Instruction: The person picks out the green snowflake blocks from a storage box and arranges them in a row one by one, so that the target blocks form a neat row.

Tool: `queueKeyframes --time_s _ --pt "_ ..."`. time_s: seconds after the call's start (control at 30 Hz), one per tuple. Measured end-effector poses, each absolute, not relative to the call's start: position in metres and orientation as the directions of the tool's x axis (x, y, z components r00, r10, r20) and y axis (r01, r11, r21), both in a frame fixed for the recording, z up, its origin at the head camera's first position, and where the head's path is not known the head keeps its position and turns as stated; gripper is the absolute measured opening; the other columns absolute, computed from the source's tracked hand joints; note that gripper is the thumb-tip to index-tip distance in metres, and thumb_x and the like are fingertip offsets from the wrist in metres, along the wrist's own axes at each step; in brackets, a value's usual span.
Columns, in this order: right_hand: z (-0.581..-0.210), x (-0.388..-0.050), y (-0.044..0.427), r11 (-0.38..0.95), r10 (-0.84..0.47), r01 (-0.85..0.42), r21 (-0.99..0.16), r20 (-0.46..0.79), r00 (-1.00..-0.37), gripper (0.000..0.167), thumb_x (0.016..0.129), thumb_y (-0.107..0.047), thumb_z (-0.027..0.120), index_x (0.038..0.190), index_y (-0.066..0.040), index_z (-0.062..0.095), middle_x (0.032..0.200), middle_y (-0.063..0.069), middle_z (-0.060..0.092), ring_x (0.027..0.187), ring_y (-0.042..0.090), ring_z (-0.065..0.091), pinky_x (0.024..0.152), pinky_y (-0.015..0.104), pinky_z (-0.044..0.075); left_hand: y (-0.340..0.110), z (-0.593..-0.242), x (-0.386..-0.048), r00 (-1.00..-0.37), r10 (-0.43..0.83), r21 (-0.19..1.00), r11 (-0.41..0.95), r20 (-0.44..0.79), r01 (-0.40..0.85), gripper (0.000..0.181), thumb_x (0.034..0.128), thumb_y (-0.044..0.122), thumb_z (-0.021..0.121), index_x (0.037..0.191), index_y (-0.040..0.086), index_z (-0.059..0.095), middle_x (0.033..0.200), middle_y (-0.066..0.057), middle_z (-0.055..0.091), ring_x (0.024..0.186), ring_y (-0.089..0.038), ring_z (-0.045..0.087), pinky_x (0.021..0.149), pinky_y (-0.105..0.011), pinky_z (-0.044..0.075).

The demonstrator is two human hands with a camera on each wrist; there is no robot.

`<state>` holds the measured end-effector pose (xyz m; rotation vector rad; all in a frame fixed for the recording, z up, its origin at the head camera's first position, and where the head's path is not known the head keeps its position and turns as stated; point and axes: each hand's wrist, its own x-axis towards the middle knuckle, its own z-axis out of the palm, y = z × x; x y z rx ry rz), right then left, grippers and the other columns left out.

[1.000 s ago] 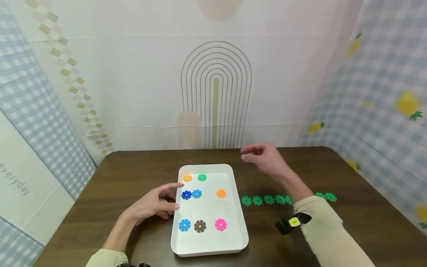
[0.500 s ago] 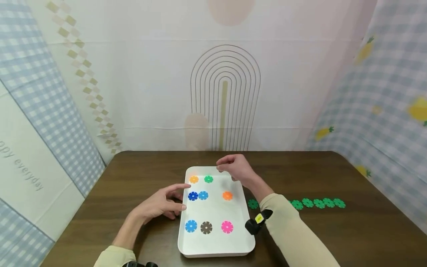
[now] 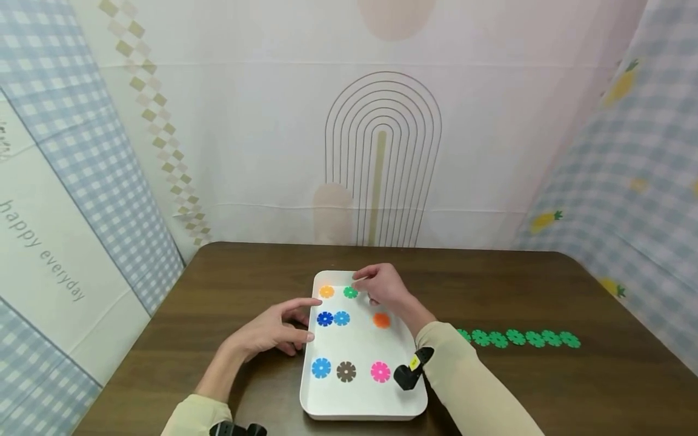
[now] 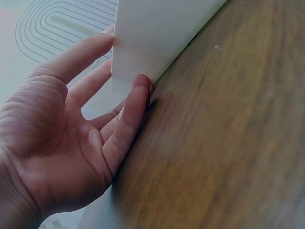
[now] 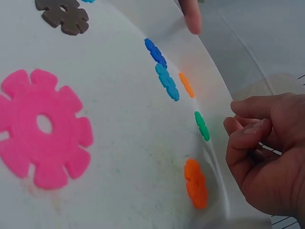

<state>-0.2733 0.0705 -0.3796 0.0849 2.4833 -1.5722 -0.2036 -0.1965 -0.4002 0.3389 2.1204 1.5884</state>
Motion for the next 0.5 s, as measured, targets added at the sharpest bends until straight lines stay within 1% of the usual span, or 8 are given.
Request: queueKeyframes --time_s 0.2,0.3,0.4,0.5 --pt "-0.388 -0.272 0.067 0.487 -0.007 0.174 -0.856 -0.203 -0.979 0.019 0.094 -0.009 0.078 0.113 -0.01 0.08 0.106 0.012 0.069 0.053 0.016 0.042 0.052 0.023 0.038 -0.196 -0.401 -0.204 -0.859 0.461 0.95 0.301 -0.221 -0.082 0.07 0.0933 0.02 0.081 0.156 0.019 0.051 0.123 -0.018 0.059 0.084 -0.023 0.065 0.07 -0.037 0.06" --pt "-0.392 -0.272 0.067 0.531 0.001 0.162 -0.832 -0.19 -0.982 0.019 0.093 -0.009 0.08 0.112 -0.012 0.081 0.11 0.012 0.068 0.058 0.018 0.046 0.053 0.024 0.039 -0.196 -0.401 -0.204 -0.857 0.465 0.951 0.299 -0.221 -0.082 0.07 0.0935 0.019 0.08 0.156 0.019 0.05 0.122 -0.018 0.06 0.084 -0.023 0.065 0.07 -0.037 0.06" --pt "-0.395 -0.273 0.068 0.586 -0.014 0.119 -0.802 -0.156 -0.988 0.019 0.091 -0.01 0.081 0.11 -0.012 0.082 0.114 0.011 0.07 0.068 0.02 0.051 0.058 0.026 0.041 -0.197 -0.402 -0.205 -0.856 0.468 0.951 0.298 -0.219 -0.08 0.07 0.0938 0.019 0.08 0.157 0.018 0.05 0.122 -0.018 0.06 0.084 -0.023 0.065 0.07 -0.037 0.06" --pt "-0.397 -0.275 0.067 0.641 -0.04 0.068 -0.764 -0.122 -0.992 0.019 0.09 -0.014 0.084 0.109 -0.012 0.082 0.114 0.009 0.072 0.085 0.021 0.057 0.068 0.028 0.047 -0.197 -0.402 -0.205 -0.859 0.464 0.951 0.298 -0.217 -0.079 0.069 0.0937 0.019 0.08 0.156 0.018 0.051 0.121 -0.018 0.06 0.083 -0.023 0.065 0.07 -0.037 0.06"
